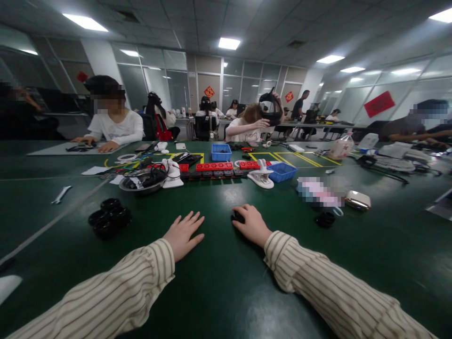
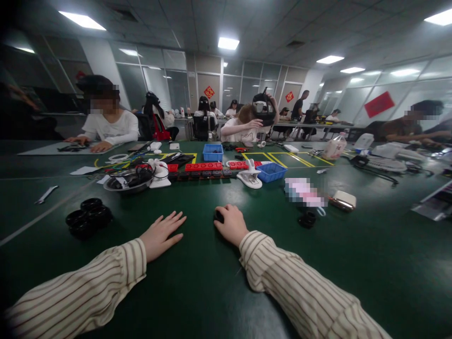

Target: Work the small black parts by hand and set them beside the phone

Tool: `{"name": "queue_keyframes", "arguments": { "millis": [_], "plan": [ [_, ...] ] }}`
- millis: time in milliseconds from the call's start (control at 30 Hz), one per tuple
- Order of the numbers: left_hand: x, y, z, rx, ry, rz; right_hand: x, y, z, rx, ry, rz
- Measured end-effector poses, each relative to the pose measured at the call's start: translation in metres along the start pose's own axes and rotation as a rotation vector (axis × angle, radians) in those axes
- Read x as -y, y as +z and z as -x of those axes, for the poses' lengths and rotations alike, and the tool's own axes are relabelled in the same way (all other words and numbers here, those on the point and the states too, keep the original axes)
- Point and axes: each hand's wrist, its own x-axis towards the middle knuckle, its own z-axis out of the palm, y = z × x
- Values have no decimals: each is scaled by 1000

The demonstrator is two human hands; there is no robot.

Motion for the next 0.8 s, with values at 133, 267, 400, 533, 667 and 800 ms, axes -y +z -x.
{"name": "queue_keyframes", "arguments": {
  "millis": [133, 267, 400, 533, 667, 800],
  "plan": [
    [-1, -1, 1, 8, -2, 5, -38, -16, 5, -62, 125, 35],
    [-1, -1, 0, 13, -5, -13, -74, -35, 29, -115, 231, 84],
    [-2, -3, -1, 61, -10, -64, -101, -48, 58, -161, 332, 144],
    [-2, -4, -2, 84, -11, -88, -114, -55, 78, -231, 353, 164],
    [-4, -5, -2, 87, -24, -84, -127, -79, 82, -621, 330, 12],
    [-4, -5, -1, 78, -29, -85, -152, -108, 86, -1152, 479, -261]
  ]
}}
